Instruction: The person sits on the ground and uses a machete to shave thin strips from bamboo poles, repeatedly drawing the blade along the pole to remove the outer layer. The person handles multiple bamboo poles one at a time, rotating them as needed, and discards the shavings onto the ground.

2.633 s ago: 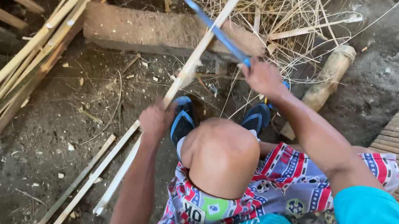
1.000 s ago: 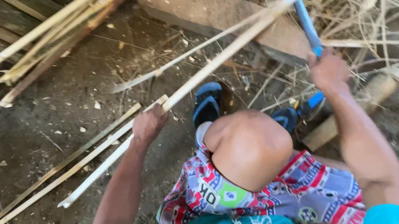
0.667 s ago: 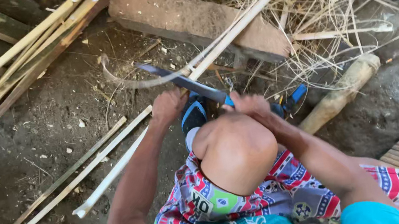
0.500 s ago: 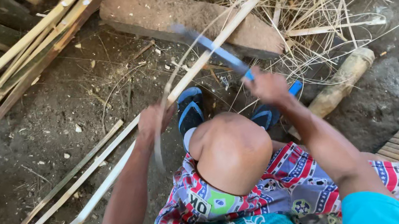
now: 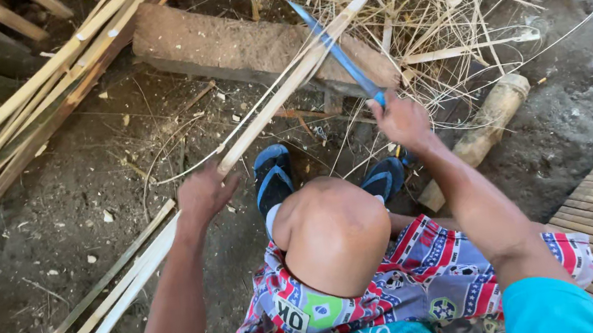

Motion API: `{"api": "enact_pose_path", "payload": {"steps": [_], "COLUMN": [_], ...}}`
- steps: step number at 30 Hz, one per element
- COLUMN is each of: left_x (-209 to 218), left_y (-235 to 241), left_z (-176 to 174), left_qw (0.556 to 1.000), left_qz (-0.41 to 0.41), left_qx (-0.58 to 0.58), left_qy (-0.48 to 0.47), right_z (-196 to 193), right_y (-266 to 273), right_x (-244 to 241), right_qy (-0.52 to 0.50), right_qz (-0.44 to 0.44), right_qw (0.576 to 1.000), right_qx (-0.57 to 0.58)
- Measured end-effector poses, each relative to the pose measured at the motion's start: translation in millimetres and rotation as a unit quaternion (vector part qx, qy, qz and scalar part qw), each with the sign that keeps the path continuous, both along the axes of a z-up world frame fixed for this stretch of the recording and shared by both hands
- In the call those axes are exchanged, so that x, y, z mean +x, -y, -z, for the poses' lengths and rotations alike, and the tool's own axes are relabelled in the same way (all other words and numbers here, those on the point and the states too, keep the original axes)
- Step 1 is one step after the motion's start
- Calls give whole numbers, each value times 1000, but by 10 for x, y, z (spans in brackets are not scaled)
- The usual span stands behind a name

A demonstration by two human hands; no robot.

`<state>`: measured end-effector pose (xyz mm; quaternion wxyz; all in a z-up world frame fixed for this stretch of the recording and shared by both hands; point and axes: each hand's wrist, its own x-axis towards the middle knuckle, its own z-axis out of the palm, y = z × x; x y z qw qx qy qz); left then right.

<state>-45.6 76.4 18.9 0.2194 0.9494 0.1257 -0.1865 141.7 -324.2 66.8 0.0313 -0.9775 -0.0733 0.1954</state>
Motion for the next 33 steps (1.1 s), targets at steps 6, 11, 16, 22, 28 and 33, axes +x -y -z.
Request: {"api": "enact_pose_path", "payload": {"steps": [6, 11, 16, 22, 28, 33], "left_x": [960, 356, 158, 986, 106, 203], "left_y": [629, 299, 210, 639, 199, 273], "left_z": [259, 168, 78, 284, 303, 337], "left_qw": [1000, 999, 999, 998, 999, 998], "left_qz": [20, -14, -27, 23, -3, -1], "left_qx": [2, -16, 33, 31, 46, 22], "left_qy": [24, -29, 5, 46, -22, 62], "right_z": [-134, -71, 69, -37, -286, -105], "right_y": [-484, -55, 150, -358, -132, -242], "right_x": [-350, -6, 186, -249, 228, -106], "right_qy": [-74, -21, 41, -78, -16, -17], "right_qz": [-63, -70, -9, -34, -80, -45], "right_qw": [995, 997, 998, 996, 996, 998], "right_qx": [33, 35, 38, 41, -41, 42]}}
